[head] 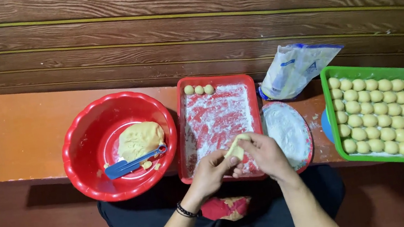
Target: The person is taking small portions of dough from a bowl, rolling them into balls between their palms, and placing them on a floured tray. They also briefly use a scraper to gather dough in the bowl.
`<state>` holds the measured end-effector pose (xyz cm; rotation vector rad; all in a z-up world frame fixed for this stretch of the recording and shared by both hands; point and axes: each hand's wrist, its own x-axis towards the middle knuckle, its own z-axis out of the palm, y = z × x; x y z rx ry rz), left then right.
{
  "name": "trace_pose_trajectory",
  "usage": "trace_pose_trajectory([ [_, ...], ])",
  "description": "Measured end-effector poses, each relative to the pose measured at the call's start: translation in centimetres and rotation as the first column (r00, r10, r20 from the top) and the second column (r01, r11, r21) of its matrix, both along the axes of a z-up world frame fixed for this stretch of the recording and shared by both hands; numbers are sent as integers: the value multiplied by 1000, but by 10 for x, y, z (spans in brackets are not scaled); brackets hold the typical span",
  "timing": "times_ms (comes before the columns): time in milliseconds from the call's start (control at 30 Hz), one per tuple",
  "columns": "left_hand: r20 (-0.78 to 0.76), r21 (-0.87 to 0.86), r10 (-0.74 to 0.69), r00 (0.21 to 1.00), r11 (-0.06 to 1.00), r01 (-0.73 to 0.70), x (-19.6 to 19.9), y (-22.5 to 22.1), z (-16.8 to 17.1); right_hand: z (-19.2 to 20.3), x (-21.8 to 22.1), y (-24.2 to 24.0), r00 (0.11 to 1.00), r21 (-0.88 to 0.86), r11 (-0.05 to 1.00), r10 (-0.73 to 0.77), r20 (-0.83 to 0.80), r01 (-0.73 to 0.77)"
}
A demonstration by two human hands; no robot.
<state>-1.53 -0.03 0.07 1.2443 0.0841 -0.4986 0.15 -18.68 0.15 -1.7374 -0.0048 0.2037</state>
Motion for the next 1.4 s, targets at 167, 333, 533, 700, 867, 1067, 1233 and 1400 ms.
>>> trace_pose_trajectory([
  [167, -126, -147, 41, 991, 987, -59, 3, -11, -10, 32, -12, 26, 957, -389, 907, -45, 286, 159],
  [333, 0, -128, 0, 1000, 992, 0, 7, 2, -10, 43, -17, 15, 929, -405, 891, 309, 204, -207],
  [533, 148, 32, -1, 989, 999, -4, 11, 7, 26, 24, -11, 8, 989, -19, 991, 136, 53, -135],
  [700, 45, -25, -11, 999, 1000, 12, 11, 5, 13, 5, -13, 24, 962, -315, 943, -16, 271, 104],
  [867, -106, -200, 66, 992, 976, -86, 16, -3, -77, 12, -15, 39, 675, -576, 804, 345, 653, 146],
  [1067, 191, -108, 267, 945, 962, -250, 29, 55, -60, 26, 8, 51, 941, -102, 986, 157, 301, -132],
  [1233, 164, -48, 499, 851, 866, -498, 51, 157, -45, 14, 37, 117, 864, -326, 911, 365, 347, -253],
  [1400, -73, -81, 641, 764, 760, -645, 56, 215, -49, -45, 79, 206, 569, -684, 606, 754, 330, -406],
])
